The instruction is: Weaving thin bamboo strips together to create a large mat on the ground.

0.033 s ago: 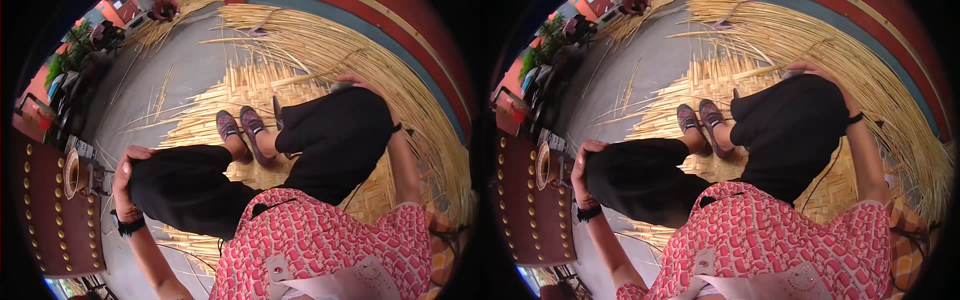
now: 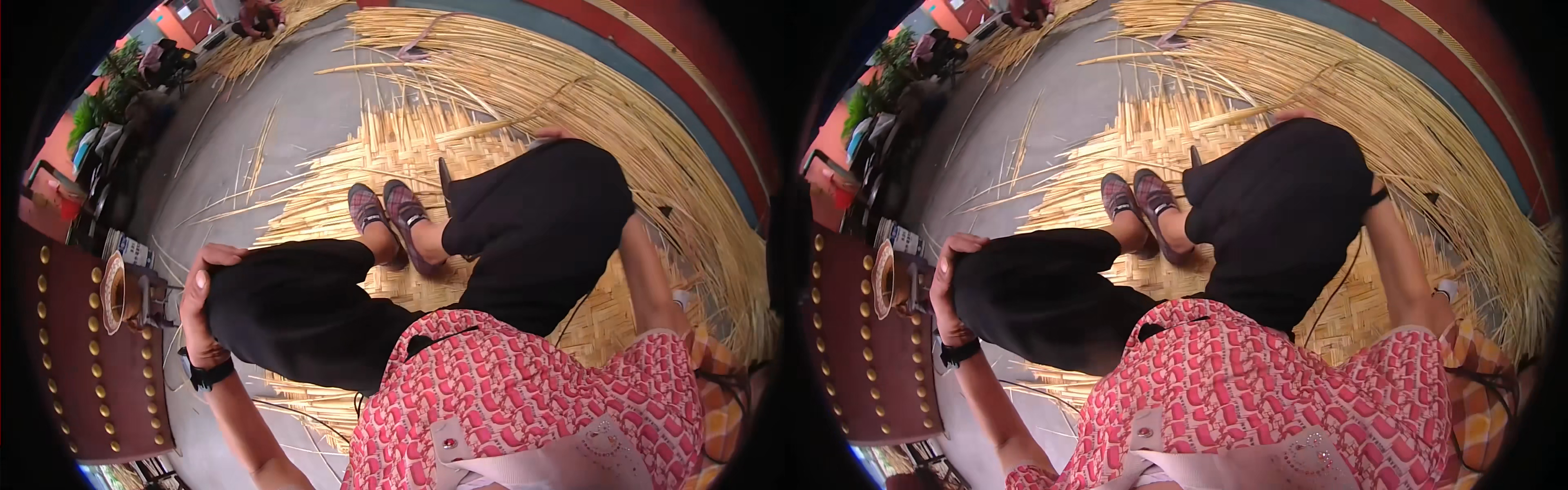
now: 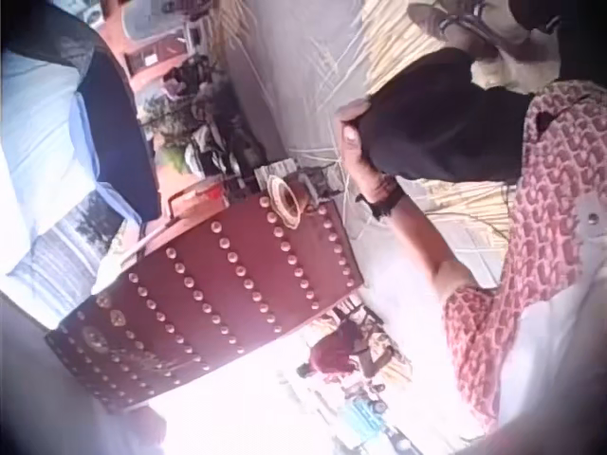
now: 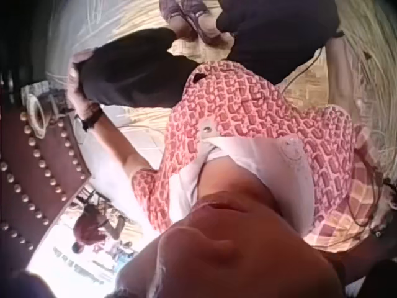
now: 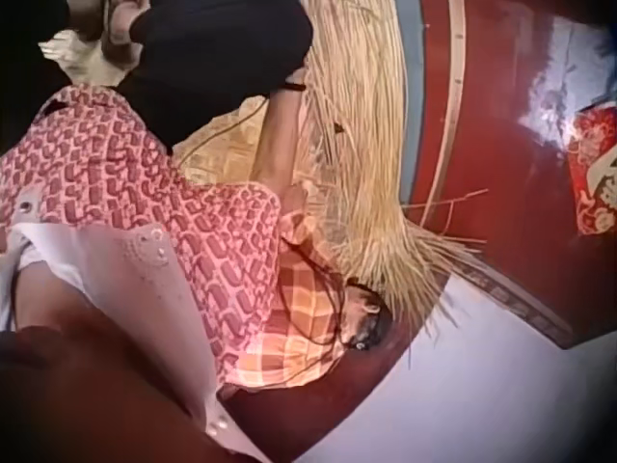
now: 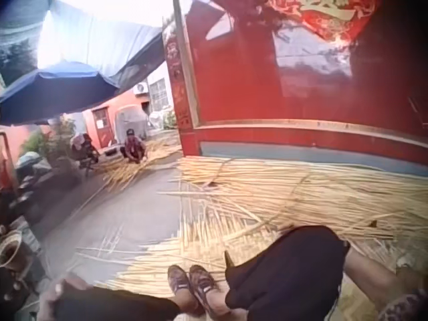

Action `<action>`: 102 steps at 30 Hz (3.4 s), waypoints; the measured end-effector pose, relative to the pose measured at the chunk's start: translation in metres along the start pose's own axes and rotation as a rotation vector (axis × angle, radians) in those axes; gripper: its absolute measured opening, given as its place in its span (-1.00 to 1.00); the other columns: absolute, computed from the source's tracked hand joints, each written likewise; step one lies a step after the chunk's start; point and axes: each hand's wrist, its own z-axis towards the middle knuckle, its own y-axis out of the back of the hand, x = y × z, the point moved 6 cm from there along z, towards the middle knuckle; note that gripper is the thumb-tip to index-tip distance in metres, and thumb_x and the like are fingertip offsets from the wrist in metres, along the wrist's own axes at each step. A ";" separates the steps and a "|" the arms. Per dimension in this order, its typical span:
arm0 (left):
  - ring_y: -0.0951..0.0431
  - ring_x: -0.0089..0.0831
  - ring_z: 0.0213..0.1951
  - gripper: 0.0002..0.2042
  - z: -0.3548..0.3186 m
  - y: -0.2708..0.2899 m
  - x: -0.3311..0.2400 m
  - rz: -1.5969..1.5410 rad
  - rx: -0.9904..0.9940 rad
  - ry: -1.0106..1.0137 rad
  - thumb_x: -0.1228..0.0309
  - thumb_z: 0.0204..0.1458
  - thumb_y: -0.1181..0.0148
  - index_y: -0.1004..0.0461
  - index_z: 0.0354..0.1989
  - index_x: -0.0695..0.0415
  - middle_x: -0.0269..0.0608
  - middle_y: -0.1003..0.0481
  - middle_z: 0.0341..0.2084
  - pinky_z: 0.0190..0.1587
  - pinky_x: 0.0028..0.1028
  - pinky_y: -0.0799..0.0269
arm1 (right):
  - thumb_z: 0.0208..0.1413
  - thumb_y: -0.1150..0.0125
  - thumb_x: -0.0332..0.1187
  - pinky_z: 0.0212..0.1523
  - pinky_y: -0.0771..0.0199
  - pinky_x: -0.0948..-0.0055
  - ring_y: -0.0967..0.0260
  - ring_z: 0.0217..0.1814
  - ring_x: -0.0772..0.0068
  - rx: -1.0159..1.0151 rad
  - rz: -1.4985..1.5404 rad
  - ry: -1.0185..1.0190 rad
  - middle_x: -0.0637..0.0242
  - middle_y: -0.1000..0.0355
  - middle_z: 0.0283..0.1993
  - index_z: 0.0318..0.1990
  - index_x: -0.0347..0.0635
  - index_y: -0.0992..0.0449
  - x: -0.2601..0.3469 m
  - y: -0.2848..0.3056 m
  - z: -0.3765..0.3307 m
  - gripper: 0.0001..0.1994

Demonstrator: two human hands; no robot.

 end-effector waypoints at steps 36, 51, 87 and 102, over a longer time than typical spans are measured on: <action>-0.47 -0.56 -0.50 -0.77 0.475 -0.331 0.070 1.234 1.059 -0.085 0.31 0.05 -0.21 -0.47 -0.35 0.27 -0.20 -0.48 -0.51 -0.42 -0.60 -0.41 | 0.26 -0.05 -0.32 -0.66 -0.13 0.67 -0.09 -0.65 0.72 -1.182 0.415 -0.078 0.37 -0.34 -0.41 0.11 -0.19 -0.27 -0.182 0.145 -0.120 -0.68; -0.62 -0.15 -0.28 -0.41 0.437 -0.531 0.390 1.007 1.128 0.155 0.06 -0.13 -0.37 -0.47 -0.04 0.30 0.16 -0.54 -0.20 -0.38 -0.31 -0.55 | 0.09 -0.15 -0.39 -0.50 -0.38 0.21 -0.38 -0.51 0.14 0.233 -0.879 -0.387 0.19 -0.34 -0.50 0.32 0.35 -0.29 -0.133 0.105 0.012 -0.40; -0.48 -0.06 -0.31 -0.86 0.468 -0.263 0.210 1.106 1.166 -0.270 0.47 0.01 -0.20 -0.50 -0.26 0.21 -0.08 -0.43 -0.45 -0.23 -0.18 -0.41 | 0.23 -0.09 -0.10 -0.28 -0.50 0.12 -0.50 -0.33 0.02 0.380 -0.991 -0.393 0.07 -0.49 -0.35 0.23 0.25 -0.40 -0.269 0.121 0.163 -0.59; -0.42 -0.01 0.10 -0.60 0.395 -0.233 0.338 0.957 0.982 0.058 0.37 0.11 -0.20 -0.40 0.13 0.19 0.02 -0.46 0.02 0.17 -0.21 -0.33 | 0.07 -0.07 -0.35 -0.47 -0.51 0.31 -0.52 -0.40 0.27 0.645 -0.929 0.294 0.30 -0.48 -0.38 -0.02 -0.09 -0.45 -0.203 -0.075 0.106 -0.71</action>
